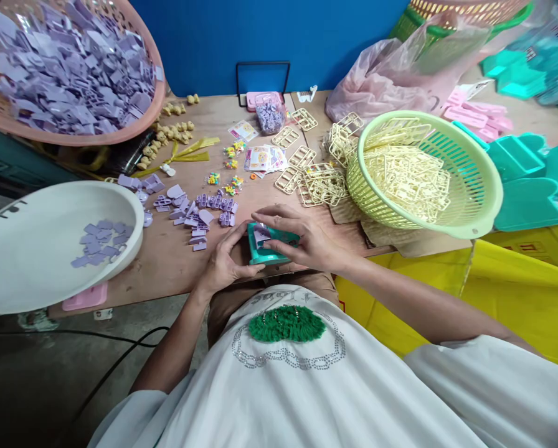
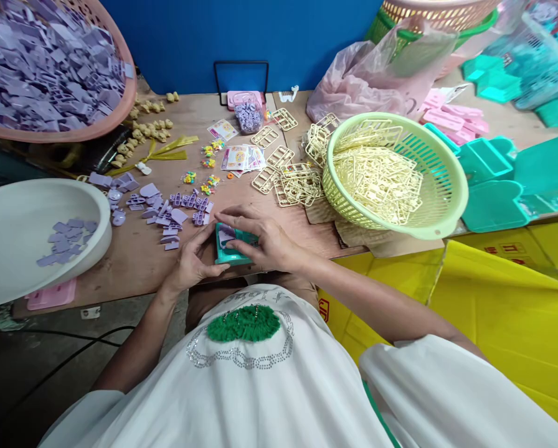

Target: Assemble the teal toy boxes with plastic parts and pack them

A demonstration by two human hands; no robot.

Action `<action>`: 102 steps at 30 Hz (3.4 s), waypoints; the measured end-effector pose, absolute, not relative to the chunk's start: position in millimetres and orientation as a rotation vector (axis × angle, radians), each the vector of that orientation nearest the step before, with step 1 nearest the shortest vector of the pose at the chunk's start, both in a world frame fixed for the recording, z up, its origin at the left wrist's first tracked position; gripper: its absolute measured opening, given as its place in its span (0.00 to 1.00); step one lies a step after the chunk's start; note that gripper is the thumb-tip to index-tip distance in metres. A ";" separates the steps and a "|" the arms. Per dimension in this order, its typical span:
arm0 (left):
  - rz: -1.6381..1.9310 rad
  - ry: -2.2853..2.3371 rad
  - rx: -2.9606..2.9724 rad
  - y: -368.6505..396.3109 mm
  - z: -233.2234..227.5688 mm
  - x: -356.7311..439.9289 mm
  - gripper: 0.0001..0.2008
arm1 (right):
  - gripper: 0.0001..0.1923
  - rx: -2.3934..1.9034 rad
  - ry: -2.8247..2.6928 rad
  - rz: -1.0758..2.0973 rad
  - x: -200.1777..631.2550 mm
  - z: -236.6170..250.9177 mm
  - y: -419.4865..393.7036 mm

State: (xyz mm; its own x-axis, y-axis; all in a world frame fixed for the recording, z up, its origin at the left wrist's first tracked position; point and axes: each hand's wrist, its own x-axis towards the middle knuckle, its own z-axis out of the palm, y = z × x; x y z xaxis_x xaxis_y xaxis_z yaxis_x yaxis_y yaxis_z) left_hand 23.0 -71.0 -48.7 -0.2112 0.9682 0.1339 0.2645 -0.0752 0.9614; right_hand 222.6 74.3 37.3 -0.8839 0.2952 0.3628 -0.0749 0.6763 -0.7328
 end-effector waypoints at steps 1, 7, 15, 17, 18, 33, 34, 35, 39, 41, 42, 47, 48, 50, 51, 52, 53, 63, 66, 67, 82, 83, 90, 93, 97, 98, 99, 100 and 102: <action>1.338 1.535 1.380 -70.8 -47.8 23.2 0.50 | 0.23 -0.138 -2.450 1.086 223.6 38.0 75.0; 1.314 1.588 1.413 -71.3 -43.2 24.7 0.48 | 0.23 -0.076 -2.500 0.950 228.2 34.4 73.3; 1.281 1.583 1.376 -72.7 -41.9 25.2 0.50 | 0.22 -0.104 -2.483 0.970 230.4 33.7 69.4; 1.282 1.568 1.383 -72.4 -39.9 25.6 0.50 | 0.21 -0.127 -2.475 1.054 231.2 35.1 73.4; 1.282 1.559 1.388 -72.2 -38.9 25.8 0.50 | 0.22 -0.150 -2.456 1.092 231.4 35.4 75.8; 1.279 1.615 1.452 -72.2 -41.8 25.7 0.48 | 0.21 -0.264 -2.368 1.061 230.5 35.5 64.1; 1.275 1.614 1.447 -71.8 -41.3 25.9 0.48 | 0.22 -0.273 -2.377 1.082 229.8 36.5 67.4; 1.271 1.611 1.438 -71.4 -40.9 26.2 0.48 | 0.23 -0.290 -2.375 1.108 228.9 38.0 71.4; 1.282 1.584 1.422 -69.8 -39.6 28.0 0.50 | 0.20 -0.306 -2.344 1.138 223.9 46.9 89.2; 1.298 1.583 1.436 -69.4 -39.2 28.6 0.49 | 0.19 -0.211 -2.403 1.082 222.0 50.3 93.3; 1.299 1.594 1.443 -69.3 -39.1 28.7 0.49 | 0.18 -0.157 -2.443 1.042 221.6 51.3 92.9; 1.268 1.651 1.455 -69.2 -39.0 29.0 0.49 | 0.13 -0.136 -2.479 0.799 224.5 49.4 73.5; 1.270 1.648 1.458 -69.2 -39.0 29.0 0.49 | 0.13 -0.146 -2.469 0.761 225.3 48.2 69.3; 1.276 1.639 1.463 -69.3 -39.4 29.2 0.49 | 0.13 -0.148 -2.455 0.713 226.3 45.8 64.2; 1.278 1.638 1.462 -69.4 -39.7 29.2 0.49 | 0.14 -0.145 -2.458 0.711 226.4 44.7 63.7; 1.278 1.639 1.460 -69.4 -40.2 29.1 0.49 | 0.15 -0.139 -2.466 0.721 226.2 43.8 64.4; 1.277 1.641 1.457 -69.4 -40.7 29.0 0.49 | 0.15 -0.134 -2.479 0.738 225.8 43.2 66.1; 1.276 1.593 1.429 -68.1 -37.6 27.0 0.49 | 0.16 -0.039 -2.493 0.776 222.6 38.7 73.2; 1.275 1.616 1.405 -68.3 -38.9 26.8 0.50 | 0.16 -0.146 -2.491 0.753 223.8 38.4 69.0; 1.281 1.620 1.405 -68.3 -39.6 26.7 0.50 | 0.16 -0.151 -2.499 0.760 224.0 38.6 68.1; 1.312 1.543 1.434 -66.5 -37.7 27.6 0.49 | 0.16 0.086 -2.575 0.594 222.4 41.8 85.3; 1.312 1.534 1.434 -66.6 -38.0 27.3 0.49 | 0.16 0.126 -2.586 0.574 221.6 41.1 88.3; 1.309 1.505 1.432 -68.4 -39.8 25.6 0.50 | 0.18 0.407 -2.700 0.646 216.6 51.5 100.7; 1.299 1.488 1.479 -68.4 -38.2 26.0 0.48 | 0.17 0.482 -2.789 0.669 211.1 61.8 103.7; 1.296 1.489 1.530 -67.3 -37.5 25.8 0.47 | 0.18 0.577 -2.893 0.666 200.2 69.8 106.0; 1.293 1.480 1.540 -67.1 -37.7 25.4 0.47 | 0.17 0.596 -2.908 0.679 198.0 69.1 105.8; 1.288 1.472 1.544 -67.1 -38.0 25.0 0.46 | 0.16 0.604 -2.914 0.703 196.7 67.3 105.3; 1.282 1.468 1.540 -67.2 -38.4 24.5 0.46 | 0.16 0.599 -2.902 0.740 196.8 64.5 104.5; 1.272 1.475 1.514 -67.7 -39.2 23.6 0.46 | 0.16 0.500 -2.815 0.843 202.1 56.7 102.3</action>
